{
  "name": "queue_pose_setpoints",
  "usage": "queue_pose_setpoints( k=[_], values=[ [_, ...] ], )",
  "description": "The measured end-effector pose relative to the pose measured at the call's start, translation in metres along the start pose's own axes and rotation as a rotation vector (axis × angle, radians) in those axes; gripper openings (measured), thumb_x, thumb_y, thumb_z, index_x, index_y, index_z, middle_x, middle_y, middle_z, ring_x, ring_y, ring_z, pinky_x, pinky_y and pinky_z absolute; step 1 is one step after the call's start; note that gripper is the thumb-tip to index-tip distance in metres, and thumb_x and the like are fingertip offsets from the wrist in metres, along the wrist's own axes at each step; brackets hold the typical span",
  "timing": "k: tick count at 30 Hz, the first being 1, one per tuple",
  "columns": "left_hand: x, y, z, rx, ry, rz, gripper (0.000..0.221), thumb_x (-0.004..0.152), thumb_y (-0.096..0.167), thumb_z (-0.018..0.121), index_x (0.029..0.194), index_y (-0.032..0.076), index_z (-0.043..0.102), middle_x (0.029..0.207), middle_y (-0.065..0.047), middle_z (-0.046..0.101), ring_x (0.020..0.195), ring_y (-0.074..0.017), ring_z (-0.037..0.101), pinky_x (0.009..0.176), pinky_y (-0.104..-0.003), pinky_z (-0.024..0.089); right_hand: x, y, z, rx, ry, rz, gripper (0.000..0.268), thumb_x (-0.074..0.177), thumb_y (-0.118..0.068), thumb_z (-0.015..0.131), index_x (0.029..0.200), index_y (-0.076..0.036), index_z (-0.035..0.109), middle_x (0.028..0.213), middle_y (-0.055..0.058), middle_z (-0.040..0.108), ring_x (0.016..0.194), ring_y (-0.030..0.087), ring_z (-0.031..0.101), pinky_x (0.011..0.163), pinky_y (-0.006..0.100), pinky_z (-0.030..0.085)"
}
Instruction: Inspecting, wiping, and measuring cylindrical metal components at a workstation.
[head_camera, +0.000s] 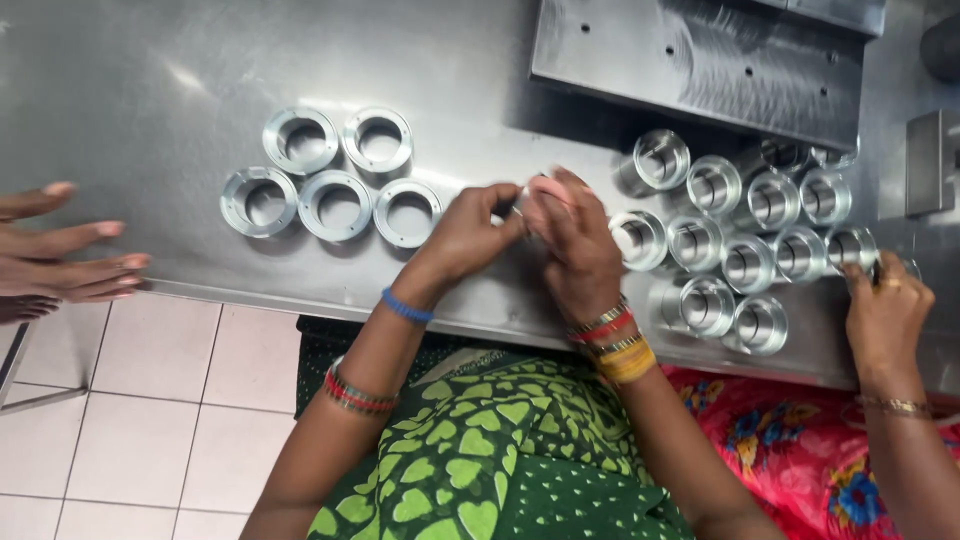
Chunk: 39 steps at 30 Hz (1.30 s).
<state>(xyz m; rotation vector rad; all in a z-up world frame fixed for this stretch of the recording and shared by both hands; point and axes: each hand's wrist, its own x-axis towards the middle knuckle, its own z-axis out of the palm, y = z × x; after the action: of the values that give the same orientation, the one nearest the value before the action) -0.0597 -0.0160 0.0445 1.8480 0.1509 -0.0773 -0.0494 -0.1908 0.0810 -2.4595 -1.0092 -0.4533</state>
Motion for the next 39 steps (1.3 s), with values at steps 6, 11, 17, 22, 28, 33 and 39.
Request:
queue_pose_setpoints(
  k=[6,11,17,22,28,33,39],
  values=[
    [-0.056,0.004,-0.015,-0.354,-0.156,0.261,0.033,0.085,0.023,0.082,0.111,0.003,0.077,0.108,-0.005,0.075,0.092,-0.0126,0.067,0.079,-0.031,0.054,-0.012,0.011,0.025,1.161,-0.131,0.354,0.047,0.094,0.002,0.064,0.141,-0.004,0.06,0.131,0.017,0.064,0.126,0.03,0.064,0.117,0.036,0.049],
    [-0.061,0.01,-0.027,-0.325,-0.234,0.153,0.035,0.085,0.026,0.082,0.111,0.004,0.076,0.103,-0.006,0.074,0.092,-0.0113,0.064,0.081,-0.029,0.053,-0.004,-0.019,0.001,0.886,-0.149,0.319,0.049,0.091,-0.001,0.061,0.139,-0.005,0.06,0.141,0.011,0.061,0.128,0.024,0.062,0.105,0.034,0.053],
    [-0.061,0.017,-0.021,-0.353,-0.229,0.14,0.038,0.081,0.031,0.085,0.108,0.006,0.077,0.101,-0.009,0.075,0.094,-0.0157,0.068,0.084,-0.032,0.056,-0.008,-0.02,0.003,0.897,-0.056,0.347,0.054,0.09,-0.005,0.066,0.142,0.001,0.054,0.136,0.013,0.06,0.119,0.023,0.064,0.098,0.036,0.057],
    [-0.058,0.013,-0.027,-0.146,-0.133,0.259,0.042,0.076,0.03,0.088,0.108,0.004,0.079,0.097,-0.01,0.07,0.093,-0.0189,0.065,0.079,-0.035,0.056,-0.02,0.0,0.008,1.636,-0.264,0.828,0.05,0.105,-0.004,0.055,0.155,0.0,0.052,0.135,0.021,0.063,0.105,0.029,0.065,0.078,0.041,0.056],
    [-0.059,0.015,-0.041,0.012,-0.163,0.221,0.045,0.087,0.029,0.083,0.118,0.001,0.066,0.105,-0.011,0.069,0.096,-0.0214,0.069,0.087,-0.035,0.058,-0.001,-0.012,-0.031,0.75,-0.046,0.259,0.06,0.093,0.0,0.073,0.148,0.003,0.051,0.146,0.011,0.055,0.136,0.019,0.058,0.117,0.032,0.048],
    [-0.054,0.013,-0.031,-0.797,-0.211,0.181,0.08,0.096,0.012,0.064,0.164,0.01,0.021,0.132,-0.009,0.063,0.119,-0.017,0.064,0.105,-0.032,0.057,-0.004,-0.011,-0.021,1.098,-0.082,0.377,0.069,0.088,-0.008,0.082,0.148,0.003,0.049,0.155,0.009,0.049,0.138,0.018,0.052,0.118,0.031,0.044],
    [-0.028,0.003,-0.012,-0.857,-0.09,0.097,0.074,0.091,-0.005,0.061,0.157,0.005,0.028,0.121,-0.013,0.062,0.102,-0.0228,0.07,0.084,-0.037,0.062,-0.004,-0.021,-0.012,1.068,-0.043,0.358,0.065,0.093,-0.001,0.078,0.15,0.003,0.048,0.149,0.011,0.054,0.136,0.017,0.054,0.112,0.03,0.048]
  ],
)
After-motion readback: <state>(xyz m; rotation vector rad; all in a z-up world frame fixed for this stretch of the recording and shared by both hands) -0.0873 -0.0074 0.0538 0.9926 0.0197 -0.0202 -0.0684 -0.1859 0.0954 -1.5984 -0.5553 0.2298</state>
